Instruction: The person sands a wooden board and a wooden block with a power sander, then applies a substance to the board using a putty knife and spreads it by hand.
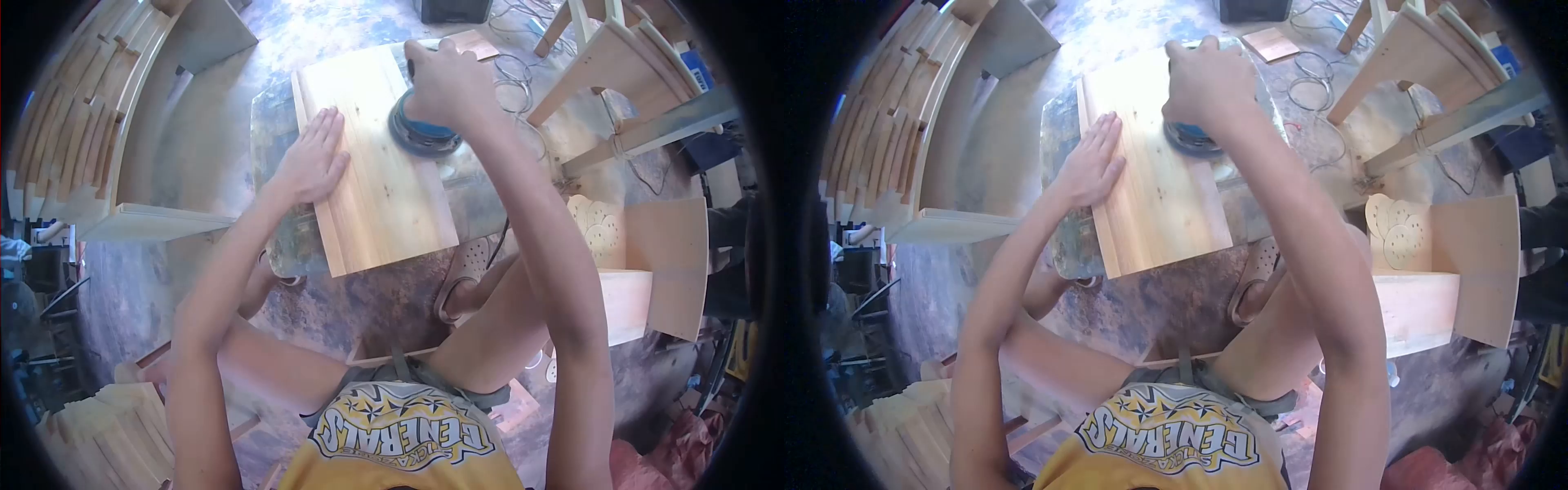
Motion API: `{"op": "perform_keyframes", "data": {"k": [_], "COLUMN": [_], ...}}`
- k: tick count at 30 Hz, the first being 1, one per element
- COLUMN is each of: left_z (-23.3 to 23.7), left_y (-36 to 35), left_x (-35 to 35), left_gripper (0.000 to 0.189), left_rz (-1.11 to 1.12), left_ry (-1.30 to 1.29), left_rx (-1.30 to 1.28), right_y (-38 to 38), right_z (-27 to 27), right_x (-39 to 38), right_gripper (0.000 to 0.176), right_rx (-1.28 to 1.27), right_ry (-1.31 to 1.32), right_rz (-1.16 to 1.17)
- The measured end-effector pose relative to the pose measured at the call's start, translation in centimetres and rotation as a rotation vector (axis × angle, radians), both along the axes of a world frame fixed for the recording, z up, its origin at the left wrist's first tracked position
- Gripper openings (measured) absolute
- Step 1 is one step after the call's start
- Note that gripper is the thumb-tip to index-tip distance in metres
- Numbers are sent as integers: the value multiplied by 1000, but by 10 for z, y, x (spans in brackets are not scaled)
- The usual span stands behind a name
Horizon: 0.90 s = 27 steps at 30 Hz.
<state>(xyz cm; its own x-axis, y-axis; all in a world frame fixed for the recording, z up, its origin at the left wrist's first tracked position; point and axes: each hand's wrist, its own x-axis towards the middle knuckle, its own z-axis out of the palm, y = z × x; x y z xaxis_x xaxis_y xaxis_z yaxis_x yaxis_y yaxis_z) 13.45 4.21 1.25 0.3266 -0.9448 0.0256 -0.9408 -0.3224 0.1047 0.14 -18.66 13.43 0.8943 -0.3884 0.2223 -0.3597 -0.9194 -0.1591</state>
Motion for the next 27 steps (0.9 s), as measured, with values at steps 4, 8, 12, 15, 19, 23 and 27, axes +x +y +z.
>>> {"op": "perform_keyframes", "data": {"k": [4,8,12,15,19,23,27], "left_z": [-2,-23,-17,-11,-4,-1,-12], "left_y": [-34,-63,-56,-43,-17,-11,-11], "left_x": [53,125,108,89,75,100,131], "left_gripper": [69,70,68,66,68,63,60], "left_rz": [84,127,176,120,-27,-165,-272], "left_ry": [-17,-57,-73,-33,29,64,-37], "left_rx": [60,147,81,32,-14,-81,-175], "right_y": [21,41,43,36,49,62,67], "right_z": [14,6,3,16,21,5,1], "right_x": [-1,1,-11,-32,-58,-57,-34], "right_gripper": [57,55,55,54,52,34,28], "right_rx": [38,6,6,153,206,45,-46], "right_ry": [163,80,30,131,163,-14,-58], "right_rz": [35,128,249,424,361,237,182]}}
